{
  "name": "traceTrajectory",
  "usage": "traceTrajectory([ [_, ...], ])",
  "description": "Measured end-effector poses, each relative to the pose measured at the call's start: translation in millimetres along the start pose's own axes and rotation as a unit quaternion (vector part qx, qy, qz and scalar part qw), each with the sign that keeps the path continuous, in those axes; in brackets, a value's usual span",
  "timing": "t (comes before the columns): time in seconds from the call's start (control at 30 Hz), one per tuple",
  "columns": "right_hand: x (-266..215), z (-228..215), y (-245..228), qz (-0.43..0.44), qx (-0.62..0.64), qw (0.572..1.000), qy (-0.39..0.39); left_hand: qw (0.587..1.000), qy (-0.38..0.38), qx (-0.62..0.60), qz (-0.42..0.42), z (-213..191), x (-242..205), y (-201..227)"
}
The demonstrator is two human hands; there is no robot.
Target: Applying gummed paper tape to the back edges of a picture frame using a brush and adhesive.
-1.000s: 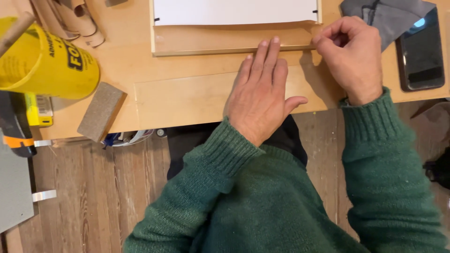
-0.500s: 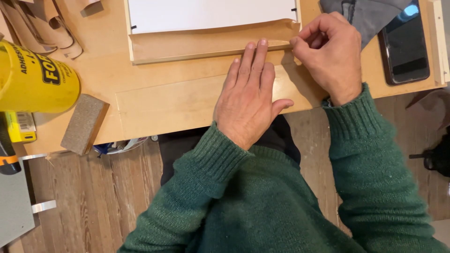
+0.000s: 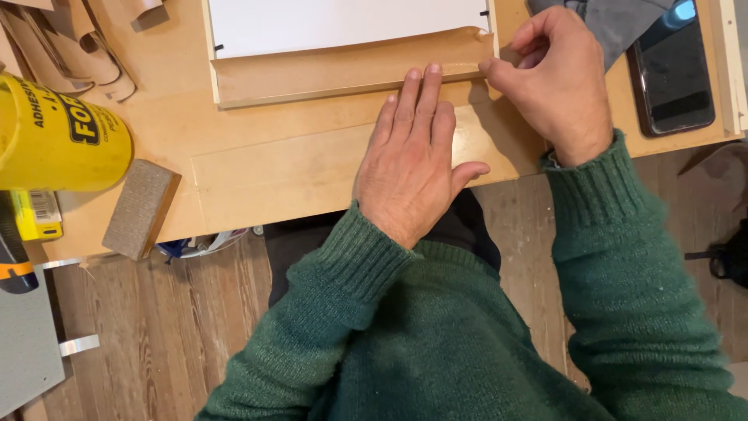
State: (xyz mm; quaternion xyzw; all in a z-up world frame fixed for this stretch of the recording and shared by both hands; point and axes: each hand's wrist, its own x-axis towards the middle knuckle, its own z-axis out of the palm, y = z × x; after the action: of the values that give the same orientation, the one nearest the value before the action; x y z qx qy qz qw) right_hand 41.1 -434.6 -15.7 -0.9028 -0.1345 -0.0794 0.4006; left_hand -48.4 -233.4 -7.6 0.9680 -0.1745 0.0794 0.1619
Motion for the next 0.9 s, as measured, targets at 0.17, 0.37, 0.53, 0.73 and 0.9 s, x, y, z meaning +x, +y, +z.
traceTrajectory([
  [0.17,0,-4,3,0.046,0.080,0.995,-0.030,1.000,0.000,0.004,0.004,-3,2,1],
  [0.37,-5,-23,-11,0.072,0.197,0.977,-0.023,1.000,-0.006,0.003,0.009,-4,5,8],
  [0.53,-21,-38,-6,0.051,0.183,0.982,0.022,1.000,-0.005,-0.004,0.025,2,13,19],
  [0.73,-22,-49,-13,-0.081,-0.027,0.995,0.050,0.999,0.001,-0.010,0.036,7,22,26],
  [0.9,-12,-37,-46,-0.062,0.078,0.995,-0.029,0.999,-0.007,-0.014,0.040,5,22,23],
])
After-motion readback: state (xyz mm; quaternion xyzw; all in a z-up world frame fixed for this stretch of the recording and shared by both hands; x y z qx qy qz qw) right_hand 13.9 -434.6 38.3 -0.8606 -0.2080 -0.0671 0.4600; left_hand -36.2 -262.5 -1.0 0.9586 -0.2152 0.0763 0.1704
